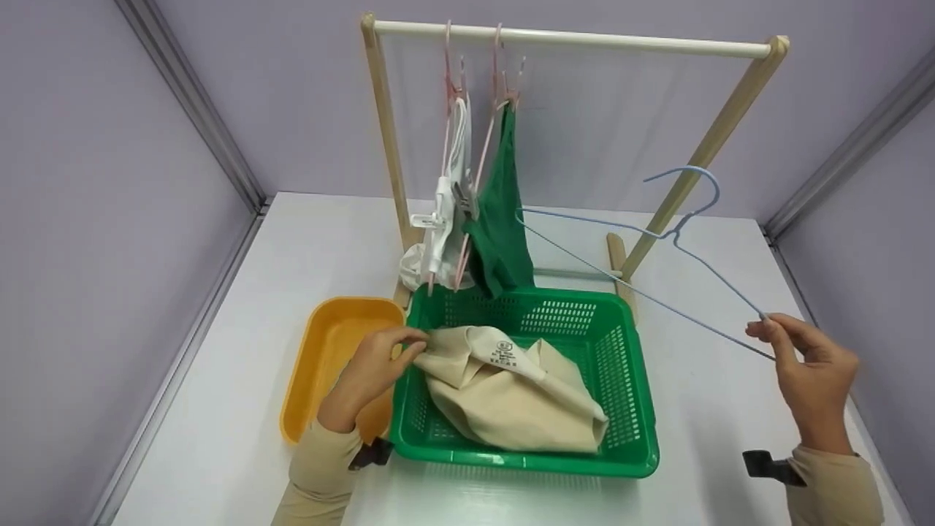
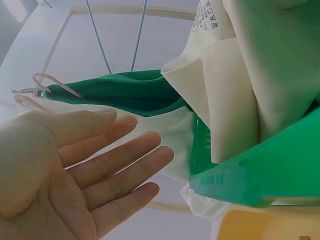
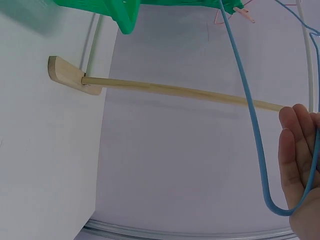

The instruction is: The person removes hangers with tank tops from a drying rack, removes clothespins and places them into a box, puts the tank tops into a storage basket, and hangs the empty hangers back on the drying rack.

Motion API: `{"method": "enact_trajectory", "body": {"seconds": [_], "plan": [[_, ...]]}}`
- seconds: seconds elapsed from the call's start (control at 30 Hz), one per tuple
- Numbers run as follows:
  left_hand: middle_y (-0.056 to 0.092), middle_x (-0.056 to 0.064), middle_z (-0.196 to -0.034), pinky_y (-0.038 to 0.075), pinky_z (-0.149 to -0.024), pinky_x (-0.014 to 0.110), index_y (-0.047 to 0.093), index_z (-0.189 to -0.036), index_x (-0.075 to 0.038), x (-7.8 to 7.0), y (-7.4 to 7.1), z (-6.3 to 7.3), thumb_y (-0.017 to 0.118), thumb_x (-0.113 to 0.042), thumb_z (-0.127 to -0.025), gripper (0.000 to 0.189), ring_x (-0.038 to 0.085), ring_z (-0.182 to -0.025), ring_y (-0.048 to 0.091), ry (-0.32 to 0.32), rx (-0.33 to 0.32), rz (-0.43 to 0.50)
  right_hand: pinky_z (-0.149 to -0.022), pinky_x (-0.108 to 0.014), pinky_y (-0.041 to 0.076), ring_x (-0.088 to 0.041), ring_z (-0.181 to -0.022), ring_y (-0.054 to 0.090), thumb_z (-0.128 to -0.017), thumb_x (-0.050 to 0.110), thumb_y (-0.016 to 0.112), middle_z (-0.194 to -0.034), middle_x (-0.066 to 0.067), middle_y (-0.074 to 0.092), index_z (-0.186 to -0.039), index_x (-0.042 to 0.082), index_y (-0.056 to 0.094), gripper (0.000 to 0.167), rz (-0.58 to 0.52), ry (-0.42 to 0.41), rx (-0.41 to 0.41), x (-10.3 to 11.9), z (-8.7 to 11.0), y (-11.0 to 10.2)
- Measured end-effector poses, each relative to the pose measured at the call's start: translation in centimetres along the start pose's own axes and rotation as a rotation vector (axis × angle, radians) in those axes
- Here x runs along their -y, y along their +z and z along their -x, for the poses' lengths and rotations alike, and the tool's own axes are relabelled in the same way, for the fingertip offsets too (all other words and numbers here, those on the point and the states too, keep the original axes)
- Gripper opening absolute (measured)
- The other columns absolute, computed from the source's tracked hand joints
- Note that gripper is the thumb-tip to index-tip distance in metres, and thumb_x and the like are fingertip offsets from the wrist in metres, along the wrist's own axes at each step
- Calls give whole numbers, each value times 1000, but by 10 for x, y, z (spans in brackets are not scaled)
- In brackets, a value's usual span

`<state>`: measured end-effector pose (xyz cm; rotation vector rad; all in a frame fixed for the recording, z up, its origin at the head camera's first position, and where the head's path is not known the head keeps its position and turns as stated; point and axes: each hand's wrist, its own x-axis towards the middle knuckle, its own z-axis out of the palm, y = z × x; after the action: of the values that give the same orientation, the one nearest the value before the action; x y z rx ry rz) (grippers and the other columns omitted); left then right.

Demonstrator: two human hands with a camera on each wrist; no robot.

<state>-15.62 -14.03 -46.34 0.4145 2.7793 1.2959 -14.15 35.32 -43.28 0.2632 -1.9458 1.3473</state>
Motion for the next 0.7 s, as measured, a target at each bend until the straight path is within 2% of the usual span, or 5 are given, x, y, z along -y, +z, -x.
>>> {"method": "enact_trajectory", "body": {"seconds": [0.27,0.57,0.7], "plan": [[70,14,-115,51,-101,46,67,-115,-2,1,-3,-1,57,-14,-97,24,28,-108,65,-45,4,18,-77,-4,52,9,-75,67,-87,-12,60,-81,26,71,-93,-21,65,13,104,70,-52,6,-5,10],[70,15,-114,51,-101,48,67,-115,0,2,-5,0,57,-14,-96,25,30,-108,65,-25,-4,26,-74,-3,51,11,-71,65,-89,-4,61,-77,29,68,-94,-19,67,16,169,138,-130,19,-18,21],[70,14,-115,50,-102,49,67,-116,-1,1,-6,-1,57,-14,-97,25,30,-109,64,-36,-7,29,-74,-4,51,11,-71,65,-90,-2,61,-75,29,67,-93,-16,68,16,174,164,-164,25,-26,27]]}}
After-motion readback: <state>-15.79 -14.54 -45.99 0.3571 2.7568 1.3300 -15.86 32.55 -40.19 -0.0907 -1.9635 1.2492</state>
